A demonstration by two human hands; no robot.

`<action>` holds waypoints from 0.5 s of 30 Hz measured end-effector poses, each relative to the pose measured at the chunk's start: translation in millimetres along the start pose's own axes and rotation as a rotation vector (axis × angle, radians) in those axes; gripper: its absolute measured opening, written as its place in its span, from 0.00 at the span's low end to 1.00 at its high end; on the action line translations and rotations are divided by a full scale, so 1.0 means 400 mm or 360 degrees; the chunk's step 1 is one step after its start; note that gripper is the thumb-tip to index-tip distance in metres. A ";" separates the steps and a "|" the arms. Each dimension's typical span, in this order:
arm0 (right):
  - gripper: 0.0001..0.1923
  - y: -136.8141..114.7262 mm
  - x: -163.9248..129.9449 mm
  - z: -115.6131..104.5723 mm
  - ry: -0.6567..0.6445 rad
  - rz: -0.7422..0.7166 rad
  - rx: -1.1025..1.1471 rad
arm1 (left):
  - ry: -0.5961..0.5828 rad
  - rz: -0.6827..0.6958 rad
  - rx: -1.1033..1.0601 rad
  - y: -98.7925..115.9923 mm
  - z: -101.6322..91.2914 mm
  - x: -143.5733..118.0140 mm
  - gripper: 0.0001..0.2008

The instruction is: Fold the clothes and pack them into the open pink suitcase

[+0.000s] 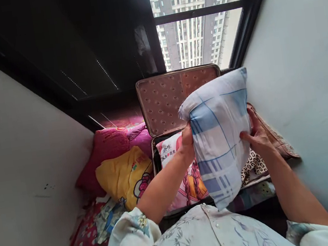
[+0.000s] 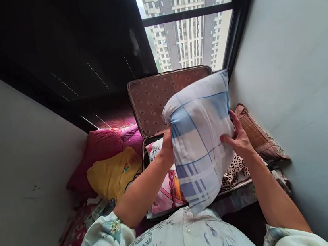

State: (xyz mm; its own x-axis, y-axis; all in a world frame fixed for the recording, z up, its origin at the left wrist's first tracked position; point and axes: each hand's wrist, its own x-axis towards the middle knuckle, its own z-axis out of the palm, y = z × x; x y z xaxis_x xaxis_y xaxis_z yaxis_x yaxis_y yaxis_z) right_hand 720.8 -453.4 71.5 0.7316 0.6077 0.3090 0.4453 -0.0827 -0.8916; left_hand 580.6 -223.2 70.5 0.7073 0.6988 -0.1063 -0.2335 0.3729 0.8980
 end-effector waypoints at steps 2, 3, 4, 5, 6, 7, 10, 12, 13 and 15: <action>0.51 0.068 0.005 -0.046 0.0012 0.0043 -0.0065 | 0.0016 -0.0073 0.0031 -0.029 0.037 0.035 0.21; 0.49 0.112 0.005 -0.061 0.0017 0.0089 -0.0123 | 0.0063 -0.0085 0.0114 -0.046 0.045 0.046 0.19; 0.47 0.162 0.002 -0.073 0.0010 0.0155 -0.0208 | 0.0121 -0.0077 0.0254 -0.065 0.044 0.050 0.17; 0.44 0.213 -0.004 -0.081 -0.0007 0.0243 -0.0330 | 0.0169 -0.0050 0.0450 -0.085 0.035 0.045 0.15; 0.42 0.262 -0.012 -0.088 -0.0042 0.0356 -0.0494 | 0.0180 -0.0003 0.0686 -0.106 0.019 0.031 0.15; 0.39 0.304 -0.021 -0.093 -0.0071 0.0487 -0.0681 | 0.0145 0.0067 0.0936 -0.126 -0.004 0.010 0.15; 0.34 0.363 -0.037 -0.100 -0.0036 0.0691 -0.1157 | -0.0150 0.0374 0.1499 -0.174 -0.090 -0.085 0.17; 0.35 0.346 -0.024 -0.090 0.0085 0.0535 -0.1306 | -0.0222 0.0531 0.1666 -0.185 -0.147 -0.152 0.17; 0.36 0.328 -0.012 -0.077 0.0146 0.0422 -0.1356 | -0.0195 0.0578 0.1704 -0.183 -0.175 -0.181 0.17; 0.38 0.293 0.017 -0.029 0.0207 0.0272 -0.1452 | -0.0076 0.0648 0.1716 -0.173 -0.230 -0.227 0.15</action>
State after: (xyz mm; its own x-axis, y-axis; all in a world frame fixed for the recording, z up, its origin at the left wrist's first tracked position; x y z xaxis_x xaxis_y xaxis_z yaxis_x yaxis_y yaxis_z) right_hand 784.0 -468.2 -27.0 0.8518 0.4418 0.2814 0.5191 -0.7838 -0.3408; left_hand 471.1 -256.2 -21.5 0.7404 0.6154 0.2706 0.2252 -0.6063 0.7626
